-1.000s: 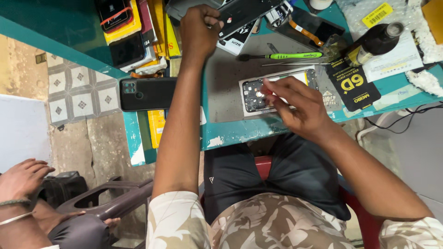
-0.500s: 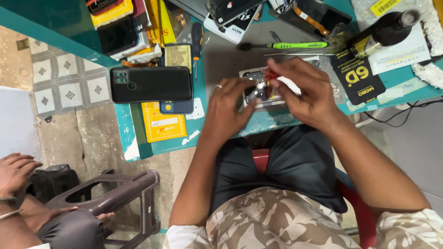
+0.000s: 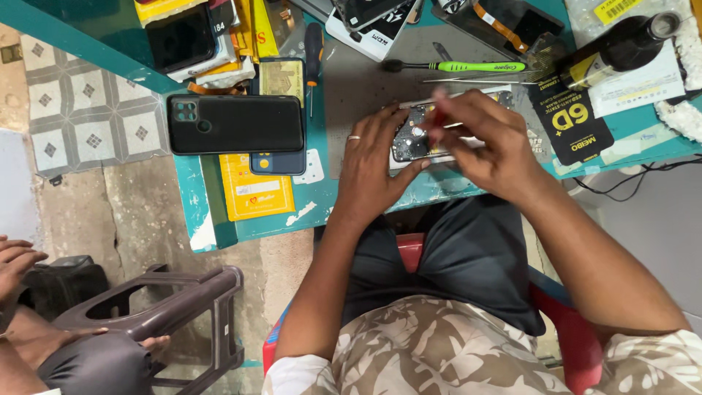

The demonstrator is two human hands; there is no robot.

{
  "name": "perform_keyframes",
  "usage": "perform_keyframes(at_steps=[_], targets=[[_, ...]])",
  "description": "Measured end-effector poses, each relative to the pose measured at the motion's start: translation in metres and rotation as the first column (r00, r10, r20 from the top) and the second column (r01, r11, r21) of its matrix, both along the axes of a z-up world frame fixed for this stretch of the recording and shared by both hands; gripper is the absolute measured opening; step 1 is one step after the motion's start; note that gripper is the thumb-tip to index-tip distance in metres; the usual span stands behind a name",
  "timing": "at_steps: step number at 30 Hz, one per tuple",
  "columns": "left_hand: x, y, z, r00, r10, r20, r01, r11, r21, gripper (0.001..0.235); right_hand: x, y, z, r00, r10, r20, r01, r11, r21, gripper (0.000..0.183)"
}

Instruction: The person applies a screen protector to a smartphone, smoothing it with a card and peeling off the backing. They then place the phone on the table and use a red screwdriver to work on the internal components.

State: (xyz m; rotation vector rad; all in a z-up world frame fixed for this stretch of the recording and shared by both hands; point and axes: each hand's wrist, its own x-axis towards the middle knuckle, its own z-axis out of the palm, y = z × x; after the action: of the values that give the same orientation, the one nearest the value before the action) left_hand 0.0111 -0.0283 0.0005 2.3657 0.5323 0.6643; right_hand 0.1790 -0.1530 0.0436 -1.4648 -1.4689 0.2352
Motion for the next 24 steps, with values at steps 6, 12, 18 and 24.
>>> perform_keyframes(at_steps=[6, 12, 18, 24], targets=[[0.000, 0.000, -0.001, 1.000, 0.010, -0.006, -0.010, 1.000, -0.003, 0.074, 0.009, 0.008, -0.029, 0.985, -0.141, -0.095, 0.159, 0.959, 0.236, 0.062], [0.001, 0.000, 0.001, 0.999, 0.017, -0.032, -0.017, 1.000, -0.004, 0.075, 0.014, 0.010, -0.052, 0.979, -0.157, -0.133, 0.188, 0.943, 0.273, 0.061], [0.001, 0.000, 0.001, 0.998, 0.019, -0.058, -0.020, 1.000, -0.003, 0.076, 0.014, 0.010, -0.057, 0.990, -0.112, -0.086, 0.130, 0.963, 0.237, 0.058], [0.001, 0.001, 0.000, 0.998, 0.014, -0.059, -0.015, 1.000, -0.007, 0.076, 0.014, 0.010, -0.054, 0.993, -0.098, -0.059, 0.109, 0.967, 0.230, 0.057]])
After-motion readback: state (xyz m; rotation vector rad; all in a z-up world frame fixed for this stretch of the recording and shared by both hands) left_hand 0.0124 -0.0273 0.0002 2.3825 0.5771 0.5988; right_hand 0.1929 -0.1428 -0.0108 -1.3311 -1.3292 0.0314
